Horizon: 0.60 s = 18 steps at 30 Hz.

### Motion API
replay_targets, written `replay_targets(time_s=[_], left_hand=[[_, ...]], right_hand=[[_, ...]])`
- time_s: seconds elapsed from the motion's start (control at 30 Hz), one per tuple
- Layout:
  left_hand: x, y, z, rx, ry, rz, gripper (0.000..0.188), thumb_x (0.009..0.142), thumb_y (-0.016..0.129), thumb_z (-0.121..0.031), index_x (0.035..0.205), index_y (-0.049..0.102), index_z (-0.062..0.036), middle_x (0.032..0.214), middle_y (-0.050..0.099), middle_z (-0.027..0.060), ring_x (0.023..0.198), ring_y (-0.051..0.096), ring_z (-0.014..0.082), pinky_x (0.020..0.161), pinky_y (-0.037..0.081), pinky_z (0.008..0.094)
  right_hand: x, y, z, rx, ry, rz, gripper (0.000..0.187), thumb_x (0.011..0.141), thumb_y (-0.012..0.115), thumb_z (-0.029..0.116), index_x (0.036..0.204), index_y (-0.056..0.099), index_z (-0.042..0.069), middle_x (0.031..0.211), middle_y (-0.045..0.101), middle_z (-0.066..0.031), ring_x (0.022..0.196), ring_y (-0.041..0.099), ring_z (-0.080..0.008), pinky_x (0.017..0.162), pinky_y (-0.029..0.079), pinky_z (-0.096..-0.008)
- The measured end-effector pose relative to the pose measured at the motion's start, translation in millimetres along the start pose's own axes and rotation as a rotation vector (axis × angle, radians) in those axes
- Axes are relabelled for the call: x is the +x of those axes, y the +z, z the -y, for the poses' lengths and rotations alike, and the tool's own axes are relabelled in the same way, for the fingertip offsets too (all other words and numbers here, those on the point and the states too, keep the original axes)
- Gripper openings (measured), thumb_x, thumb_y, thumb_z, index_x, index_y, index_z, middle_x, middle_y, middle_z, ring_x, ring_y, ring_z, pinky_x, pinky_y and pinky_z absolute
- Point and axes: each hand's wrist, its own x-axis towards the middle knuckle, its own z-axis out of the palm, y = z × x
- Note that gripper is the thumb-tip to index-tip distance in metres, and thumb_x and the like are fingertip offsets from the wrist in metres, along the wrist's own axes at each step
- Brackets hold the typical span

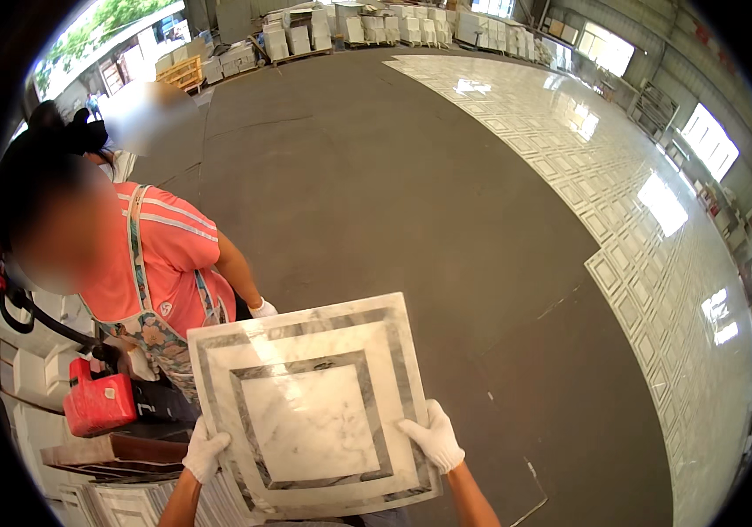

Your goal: The person picks up square tiles from a pallet and places them onto the floor in a grid pattern. The person handles the tiles one at a time, aligning them with previously laid tiles to form a continuous tiled surface.

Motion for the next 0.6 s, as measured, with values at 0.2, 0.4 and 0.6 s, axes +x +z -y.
replay_targets(time_s=[0.2,0.4,0.6], left_hand=[[76.6,116.4,-56.2,0.18,0.059,0.1,0.033,0.085,0.067,-0.013,0.112,0.052,-0.0014,0.098,0.058,0.0044,0.088,0.054,0.0131,0.081,0.046,0.0295],[149.8,238.0,8.8,0.283,0.175,0.18,0.035,0.086,0.069,-0.025,0.107,0.054,-0.0013,0.094,0.057,0.002,0.087,0.052,0.0092,0.081,0.046,0.0284],[199.7,349.0,-9.2,0.172,0.163,0.199,0.037,0.085,0.07,-0.028,0.108,0.057,-0.0016,0.099,0.061,0.004,0.092,0.055,0.0108,0.084,0.047,0.0293]], right_hand=[[-23.6,-70.8,2.3,0.199,-0.06,-0.243,0.04,0.08,0.073,0.004,0.111,0.048,-0.003,0.099,0.064,-0.0089,0.086,0.061,-0.0128,0.078,0.053,-0.029],[3.9,-166.4,-65.1,0.149,-0.196,-0.4,0.038,0.079,0.069,0.003,0.111,0.048,-0.003,0.099,0.064,-0.0115,0.085,0.062,-0.0156,0.077,0.052,-0.0297],[69.6,-233.1,-31.5,0.11,-0.258,-0.453,0.035,0.082,0.064,0.005,0.112,0.049,-0.001,0.1,0.061,-0.0087,0.088,0.059,-0.0158,0.081,0.049,-0.03]])
